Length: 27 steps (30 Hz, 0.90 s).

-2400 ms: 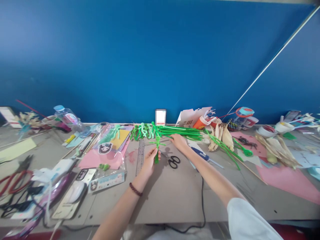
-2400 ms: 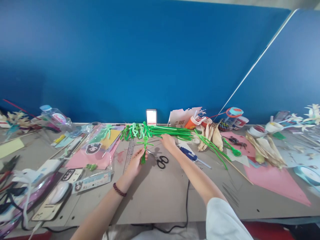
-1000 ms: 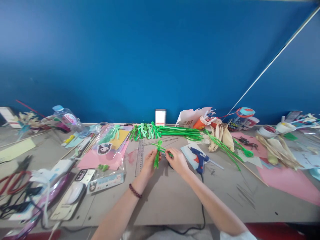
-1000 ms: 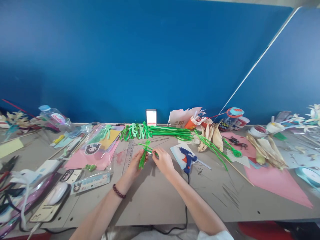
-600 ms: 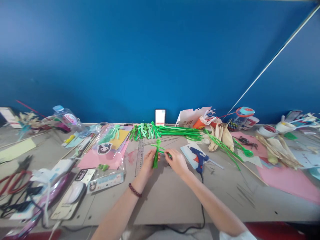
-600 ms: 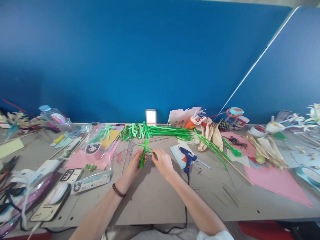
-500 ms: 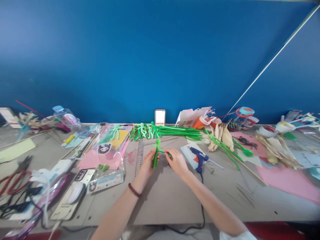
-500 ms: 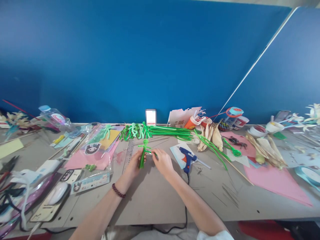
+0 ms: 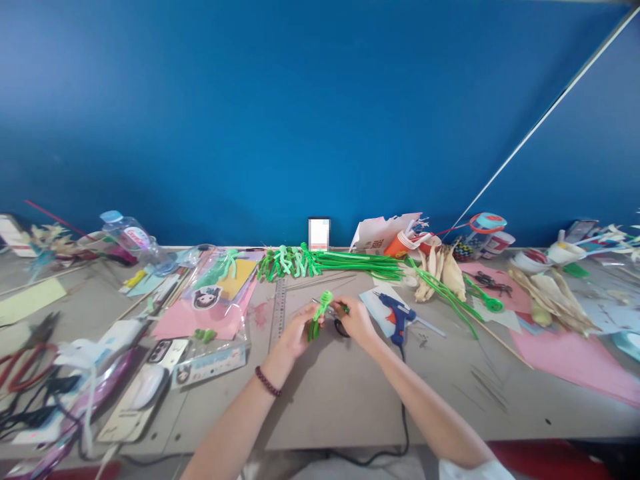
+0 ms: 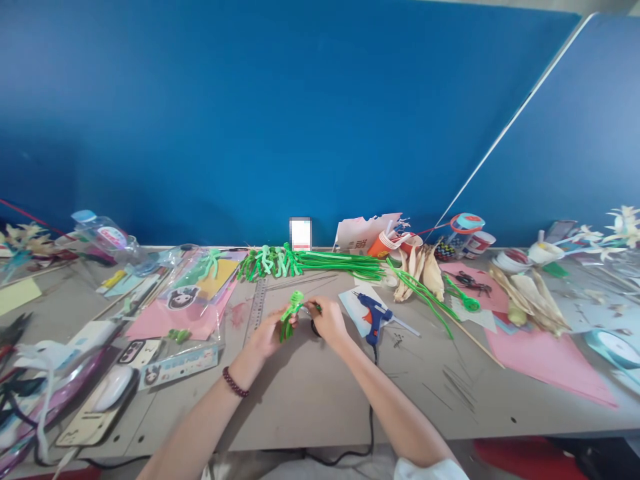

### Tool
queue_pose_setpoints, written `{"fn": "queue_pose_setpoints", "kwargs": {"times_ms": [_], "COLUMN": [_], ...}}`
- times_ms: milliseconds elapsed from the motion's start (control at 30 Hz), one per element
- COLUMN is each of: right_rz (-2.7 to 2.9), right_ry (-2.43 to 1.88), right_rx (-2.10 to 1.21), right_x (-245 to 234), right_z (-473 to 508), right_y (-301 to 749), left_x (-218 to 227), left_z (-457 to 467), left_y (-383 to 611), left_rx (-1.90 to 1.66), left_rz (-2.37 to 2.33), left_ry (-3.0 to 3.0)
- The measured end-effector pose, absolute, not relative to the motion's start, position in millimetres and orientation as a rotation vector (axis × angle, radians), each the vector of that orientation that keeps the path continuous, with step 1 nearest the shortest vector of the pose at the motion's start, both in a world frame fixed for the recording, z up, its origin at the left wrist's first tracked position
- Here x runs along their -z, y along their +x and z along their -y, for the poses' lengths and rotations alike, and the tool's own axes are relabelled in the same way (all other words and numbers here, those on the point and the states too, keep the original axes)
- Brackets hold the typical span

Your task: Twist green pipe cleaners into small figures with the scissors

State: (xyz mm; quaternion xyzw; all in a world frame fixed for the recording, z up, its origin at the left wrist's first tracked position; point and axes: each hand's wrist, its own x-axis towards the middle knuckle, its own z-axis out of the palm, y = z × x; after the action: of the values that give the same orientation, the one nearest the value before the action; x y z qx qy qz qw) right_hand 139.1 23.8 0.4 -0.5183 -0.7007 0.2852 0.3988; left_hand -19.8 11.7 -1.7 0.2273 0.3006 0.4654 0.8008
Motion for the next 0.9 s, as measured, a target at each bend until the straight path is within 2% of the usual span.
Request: {"fn": "queue_pose_setpoints", "kwargs": {"times_ms": [200, 333, 600, 667, 800, 900], "right_rz": [1.517, 1.528, 1.697, 1.789, 1.941, 1.989], "right_ry": [-1.255, -1.199, -1.320, -1.345, -1.287, -1.186], "right_rx": [-1.533, -1.690, -1.509, -1.311, -0.705, -0.436], "right_x": [5, -2, -12, -16, -25, -30], "right_z": [-35, -38, -37, -35, -28, -22], "right_y": [158, 171, 176, 174, 164, 154], "left_x": [-10, -11, 3, 4, 7, 7], "left_z": [-6, -4, -3, -2, -4, -8], "left_y": [-24, -24, -13, -11, -11, -12], "left_rx": [-0.736, -0.607, -0.653, -0.710, -0.904, -1.028], "left_rz": [-0.731, -0.822, -0.961, -0.990, -1.026, -1.024], "left_ry": [0.864, 1.133, 1.370, 1.349, 1.222, 1.115]}}
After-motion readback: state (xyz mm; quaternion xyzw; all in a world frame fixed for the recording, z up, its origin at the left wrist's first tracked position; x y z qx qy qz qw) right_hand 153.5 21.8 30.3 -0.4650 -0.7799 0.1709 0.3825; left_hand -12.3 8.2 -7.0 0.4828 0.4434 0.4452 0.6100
